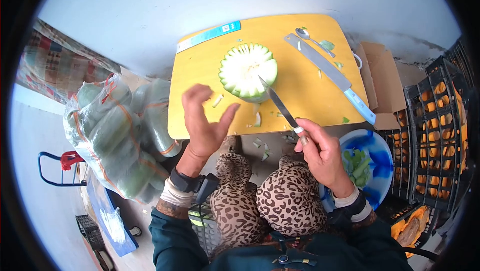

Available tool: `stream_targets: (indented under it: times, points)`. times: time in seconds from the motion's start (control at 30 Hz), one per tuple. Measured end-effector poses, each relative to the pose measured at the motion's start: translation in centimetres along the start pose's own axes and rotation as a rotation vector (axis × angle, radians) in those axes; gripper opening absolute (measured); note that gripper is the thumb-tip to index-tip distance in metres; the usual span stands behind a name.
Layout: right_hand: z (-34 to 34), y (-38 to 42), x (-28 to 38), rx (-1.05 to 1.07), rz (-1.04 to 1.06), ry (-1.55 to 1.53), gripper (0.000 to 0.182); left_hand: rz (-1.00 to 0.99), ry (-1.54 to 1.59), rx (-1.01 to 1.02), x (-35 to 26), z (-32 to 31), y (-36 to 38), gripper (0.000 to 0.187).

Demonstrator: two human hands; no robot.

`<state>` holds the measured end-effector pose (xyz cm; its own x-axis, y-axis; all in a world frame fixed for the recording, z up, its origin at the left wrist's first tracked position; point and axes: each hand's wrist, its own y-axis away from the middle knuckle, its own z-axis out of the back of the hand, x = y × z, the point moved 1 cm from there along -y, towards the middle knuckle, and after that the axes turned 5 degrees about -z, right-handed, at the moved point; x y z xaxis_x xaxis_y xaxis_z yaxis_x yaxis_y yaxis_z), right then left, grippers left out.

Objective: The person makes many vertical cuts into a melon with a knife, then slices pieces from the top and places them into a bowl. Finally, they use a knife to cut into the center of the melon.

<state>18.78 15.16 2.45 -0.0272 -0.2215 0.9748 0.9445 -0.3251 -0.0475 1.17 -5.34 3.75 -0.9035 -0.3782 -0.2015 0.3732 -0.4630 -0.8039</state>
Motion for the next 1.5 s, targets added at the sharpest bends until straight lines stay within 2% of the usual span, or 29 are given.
stream_targets:
  times: [0.03,0.07,0.13,0.17,0.27,0.4,0.67,0.77,0.97,1.17,1.5]
  points:
    - [-0.2,0.1,0.2,-0.008,0.023,0.011,0.035,0.255,0.101,0.095,0.8,0.1,0.4,0.074]
    - [-0.3,0.1,0.4,-0.015,0.045,0.022,0.035,0.413,0.233,0.109,1.2,-0.1,0.6,0.08]
    - [-0.4,0.2,0.8,-0.02,0.075,0.055,0.035,0.721,0.505,0.128,1.5,-1.0,-0.2,0.093]
    - [-0.4,0.1,0.9,-0.027,0.09,0.071,0.035,0.781,0.628,0.202,2.1,-1.5,-0.1,0.111]
    - [-0.5,0.1,1.0,-0.053,0.107,0.115,0.034,0.718,0.752,0.28,2.2,-3.2,0.1,0.112]
    - [-0.6,0.2,1.3,-0.074,0.169,0.194,0.034,0.769,0.835,0.232,1.9,-3.9,-0.5,0.111]
    - [-1.1,0.6,2.1,-0.091,0.268,0.321,0.038,0.735,0.853,0.243,2.6,-4.3,-0.4,0.105]
    - [-1.0,0.8,2.5,-0.117,0.274,0.307,0.038,0.742,0.898,0.223,2.7,-4.5,-0.2,0.105]
    - [-1.0,1.1,2.3,-0.068,0.159,0.279,0.037,0.737,0.953,0.202,2.7,-4.6,-0.3,0.104]
    - [-1.3,0.9,2.0,-0.103,0.235,0.287,0.037,0.736,0.985,0.206,2.9,-4.8,-0.3,0.103]
    - [-1.4,1.3,3.7,-0.065,0.18,0.399,0.039,0.731,0.985,0.199,2.8,-4.9,-0.4,0.099]
